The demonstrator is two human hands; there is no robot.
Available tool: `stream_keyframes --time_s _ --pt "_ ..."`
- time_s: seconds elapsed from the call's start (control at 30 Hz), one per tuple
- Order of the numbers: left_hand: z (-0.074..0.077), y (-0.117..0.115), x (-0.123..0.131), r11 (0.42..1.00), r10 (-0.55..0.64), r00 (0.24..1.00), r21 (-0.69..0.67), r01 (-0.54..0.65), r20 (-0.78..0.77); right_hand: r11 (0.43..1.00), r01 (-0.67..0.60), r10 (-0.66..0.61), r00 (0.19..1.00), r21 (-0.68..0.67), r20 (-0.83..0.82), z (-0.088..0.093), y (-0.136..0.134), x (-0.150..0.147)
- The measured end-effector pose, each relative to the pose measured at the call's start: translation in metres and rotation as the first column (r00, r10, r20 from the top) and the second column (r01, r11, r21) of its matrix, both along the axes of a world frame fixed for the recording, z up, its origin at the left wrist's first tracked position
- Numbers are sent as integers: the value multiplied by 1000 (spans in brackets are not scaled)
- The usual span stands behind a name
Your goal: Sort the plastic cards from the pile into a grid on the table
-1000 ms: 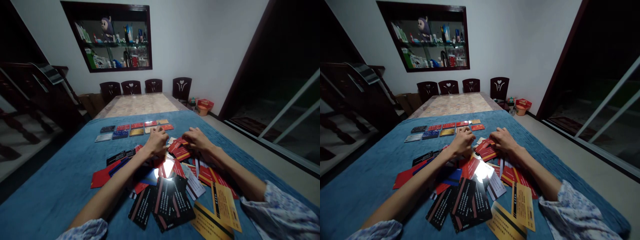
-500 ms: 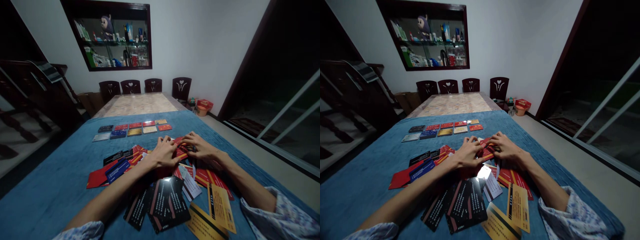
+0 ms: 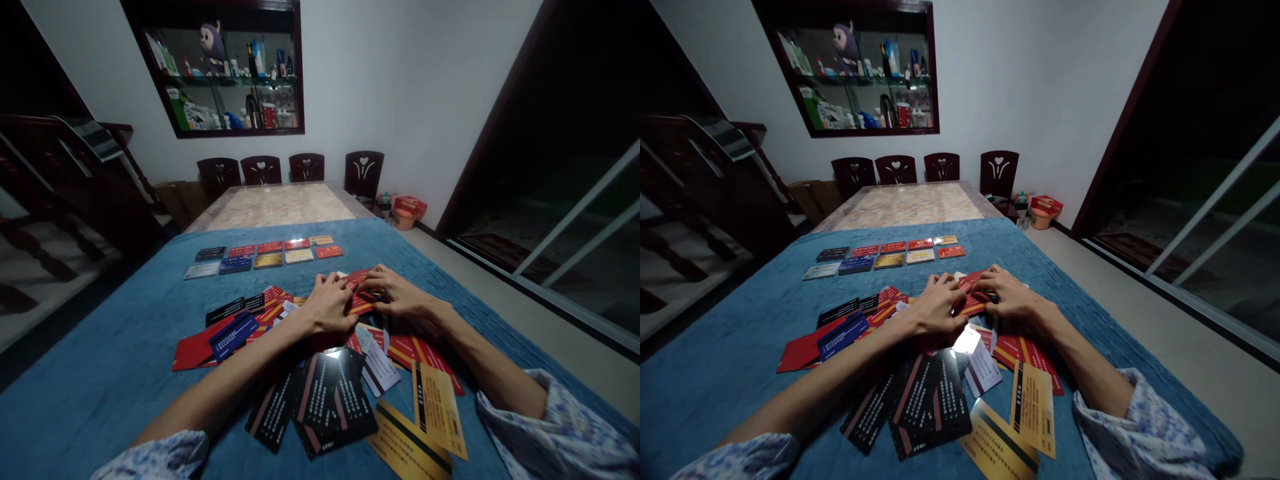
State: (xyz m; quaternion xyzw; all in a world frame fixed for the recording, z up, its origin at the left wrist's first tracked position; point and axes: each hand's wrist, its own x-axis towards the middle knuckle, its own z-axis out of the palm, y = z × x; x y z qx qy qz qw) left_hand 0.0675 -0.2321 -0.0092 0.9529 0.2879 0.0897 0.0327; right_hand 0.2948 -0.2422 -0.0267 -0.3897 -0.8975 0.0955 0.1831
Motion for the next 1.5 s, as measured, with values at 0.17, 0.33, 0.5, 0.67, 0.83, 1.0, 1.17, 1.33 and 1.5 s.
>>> stream_keyframes --time_s 0.17,0.33,0.5,0.67,0.83,1.0,1.17,1.33,1.5 --pt "0 6 -2 999 8 1000 -42 -7 21 1000 -17 17 1000 -17 -27 6 -3 -2" --pt "4 11 -4 994 26 999 -108 -23 32 1000 0 -1 999 -23 -43 5 -5 -3" --pt "7 15 -7 985 41 997 -169 -31 59 1000 21 -21 997 4 -73 0 0 -1" --pt "0 26 -9 979 76 981 -199 -39 180 1000 16 -14 995 23 -102 -3 4 0" --pt "-5 33 -9 989 72 968 -140 -39 239 998 55 -52 991 26 -125 -6 5 1" --pt "-5 34 -11 992 86 968 -111 -61 235 994 110 -107 986 12 -131 -9 6 4" --pt "-10 36 -12 994 77 959 -94 -53 272 986 164 -159 973 13 -167 -16 9 6" --pt "-12 35 -12 990 102 946 -123 -67 308 967 253 -248 959 19 -140 -21 11 6" --pt "-11 30 -11 989 135 952 -93 -114 273 952 303 -297 947 40 -120 -21 10 2"
